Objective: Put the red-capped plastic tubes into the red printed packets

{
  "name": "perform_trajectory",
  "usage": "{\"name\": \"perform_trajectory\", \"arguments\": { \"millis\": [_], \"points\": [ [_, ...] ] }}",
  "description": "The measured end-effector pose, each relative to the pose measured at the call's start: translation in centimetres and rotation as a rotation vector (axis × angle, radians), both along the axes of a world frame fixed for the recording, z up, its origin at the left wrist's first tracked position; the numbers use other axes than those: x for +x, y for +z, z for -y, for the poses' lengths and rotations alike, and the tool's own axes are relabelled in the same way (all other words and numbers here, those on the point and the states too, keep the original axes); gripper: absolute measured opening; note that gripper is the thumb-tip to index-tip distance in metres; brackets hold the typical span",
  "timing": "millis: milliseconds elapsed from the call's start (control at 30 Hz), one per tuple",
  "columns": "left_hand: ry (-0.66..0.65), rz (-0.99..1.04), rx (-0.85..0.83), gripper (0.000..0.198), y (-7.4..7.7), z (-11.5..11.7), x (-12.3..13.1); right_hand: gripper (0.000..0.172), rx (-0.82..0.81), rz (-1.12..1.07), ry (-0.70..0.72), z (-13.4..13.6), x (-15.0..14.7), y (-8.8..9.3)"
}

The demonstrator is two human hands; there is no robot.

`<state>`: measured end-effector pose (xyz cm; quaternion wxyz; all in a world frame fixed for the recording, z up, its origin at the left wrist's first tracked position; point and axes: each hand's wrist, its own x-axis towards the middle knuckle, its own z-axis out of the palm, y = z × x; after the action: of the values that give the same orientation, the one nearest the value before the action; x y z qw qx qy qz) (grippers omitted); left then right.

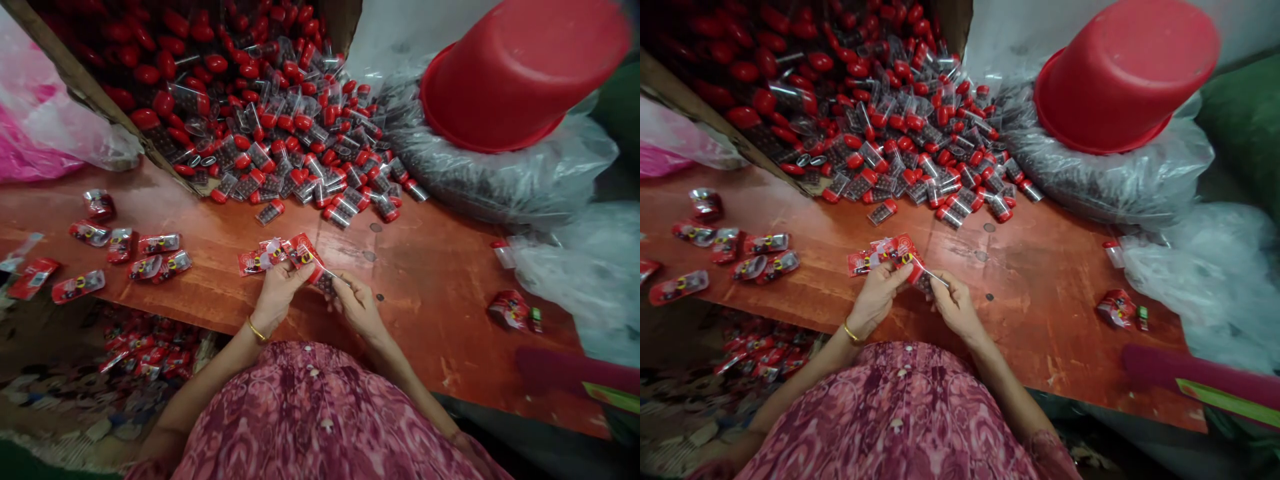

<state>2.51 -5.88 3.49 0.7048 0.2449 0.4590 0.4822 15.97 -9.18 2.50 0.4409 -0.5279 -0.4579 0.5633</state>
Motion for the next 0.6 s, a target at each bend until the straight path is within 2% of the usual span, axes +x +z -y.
{"name": "perform_trajectory", "arguments": {
  "millis": [167, 300, 467, 600],
  "points": [
    [0.084, 0.005, -0.026, 0.031, -0.4, 0.3, 0.8, 0.035, 0.019, 0.005, -0.137, -0.2, -1.4, -0.9],
    [0.095, 0.077, -0.017, 0.03, -0.7, 0.7, 1.0, 0.035, -0.06, -0.089, -0.069, -0.1, -2.4, -0.9],
    [0.102, 0.058, 0.052, 0.034, -1.0, 0.8, 1.0, 0.032, 0.0, -0.11, -0.165, -0.6, -3.9, -0.8],
    [0.05, 0.094, 0.028, 0.032, -0.5, -0.1, 0.2, 0.034, -0.013, -0.105, -0.005, -1.3, -3.8, -0.9]
  ]
}}
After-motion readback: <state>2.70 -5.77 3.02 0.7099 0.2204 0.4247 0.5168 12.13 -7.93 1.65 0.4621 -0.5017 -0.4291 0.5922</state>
